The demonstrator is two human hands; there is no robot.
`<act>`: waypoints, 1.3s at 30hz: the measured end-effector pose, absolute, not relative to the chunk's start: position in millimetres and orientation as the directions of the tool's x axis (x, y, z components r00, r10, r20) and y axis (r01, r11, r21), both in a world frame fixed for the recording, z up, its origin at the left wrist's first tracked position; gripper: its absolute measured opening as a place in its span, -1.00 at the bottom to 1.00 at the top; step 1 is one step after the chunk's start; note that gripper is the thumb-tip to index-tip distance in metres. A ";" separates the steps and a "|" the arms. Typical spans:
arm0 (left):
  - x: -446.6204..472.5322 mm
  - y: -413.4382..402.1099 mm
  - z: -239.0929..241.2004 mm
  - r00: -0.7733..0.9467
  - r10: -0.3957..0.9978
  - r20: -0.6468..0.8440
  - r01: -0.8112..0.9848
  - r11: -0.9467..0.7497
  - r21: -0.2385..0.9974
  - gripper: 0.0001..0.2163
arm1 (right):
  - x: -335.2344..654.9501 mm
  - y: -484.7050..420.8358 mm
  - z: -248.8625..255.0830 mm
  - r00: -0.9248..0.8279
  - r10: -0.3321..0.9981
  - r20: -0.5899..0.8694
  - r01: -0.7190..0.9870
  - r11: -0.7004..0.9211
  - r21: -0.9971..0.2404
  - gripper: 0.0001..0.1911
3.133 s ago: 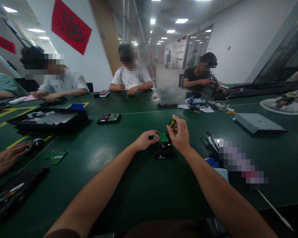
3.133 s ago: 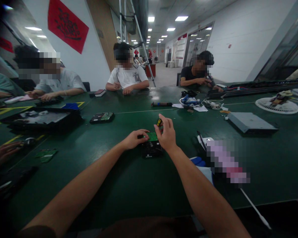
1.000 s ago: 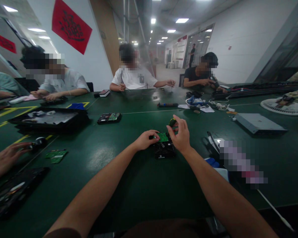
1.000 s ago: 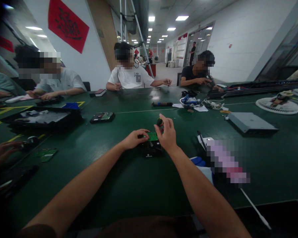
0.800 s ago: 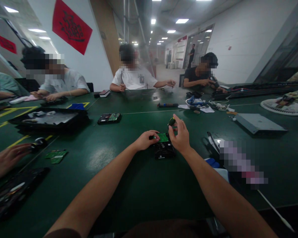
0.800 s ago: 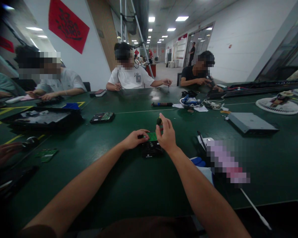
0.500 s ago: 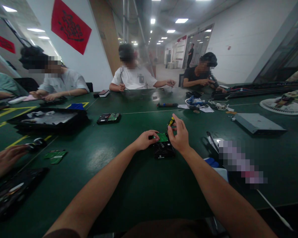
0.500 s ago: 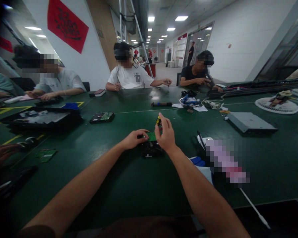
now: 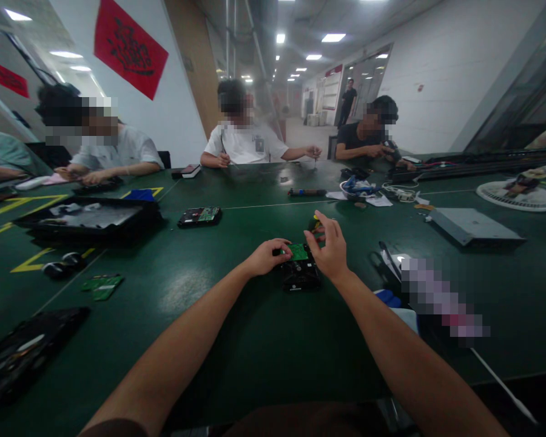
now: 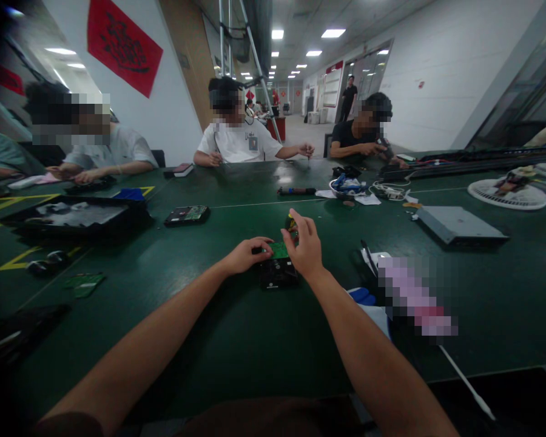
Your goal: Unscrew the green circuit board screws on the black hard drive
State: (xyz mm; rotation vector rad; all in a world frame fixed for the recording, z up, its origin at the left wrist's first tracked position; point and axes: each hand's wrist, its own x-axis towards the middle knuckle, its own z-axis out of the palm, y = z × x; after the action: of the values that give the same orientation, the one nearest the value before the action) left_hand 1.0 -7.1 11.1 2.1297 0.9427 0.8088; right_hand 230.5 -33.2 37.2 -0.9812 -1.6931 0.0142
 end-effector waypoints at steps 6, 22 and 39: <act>1.0 -6.7 10.3 0.547 0.791 0.275 0.370 -0.523 0.768 -0.90 | 230.1 -33.4 37.0 -0.057 0.598 0.799 0.587 0.668 -0.457 -0.34; -0.6 -2.6 6.0 0.563 0.780 0.273 0.372 -0.534 0.759 -0.88 | 230.8 -33.4 36.1 -0.055 0.625 0.779 0.600 0.644 -0.474 -0.33; -0.3 -4.6 7.6 0.559 0.780 0.280 0.370 -0.537 0.758 -0.89 | 229.2 -36.7 39.0 -0.035 0.651 0.759 0.616 0.612 -0.496 -0.34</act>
State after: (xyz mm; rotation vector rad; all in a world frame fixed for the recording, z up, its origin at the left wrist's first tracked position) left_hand -0.3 -4.6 7.6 2.1442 0.9185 0.8165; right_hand 229.2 -36.7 39.0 -1.0477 -1.7114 0.0386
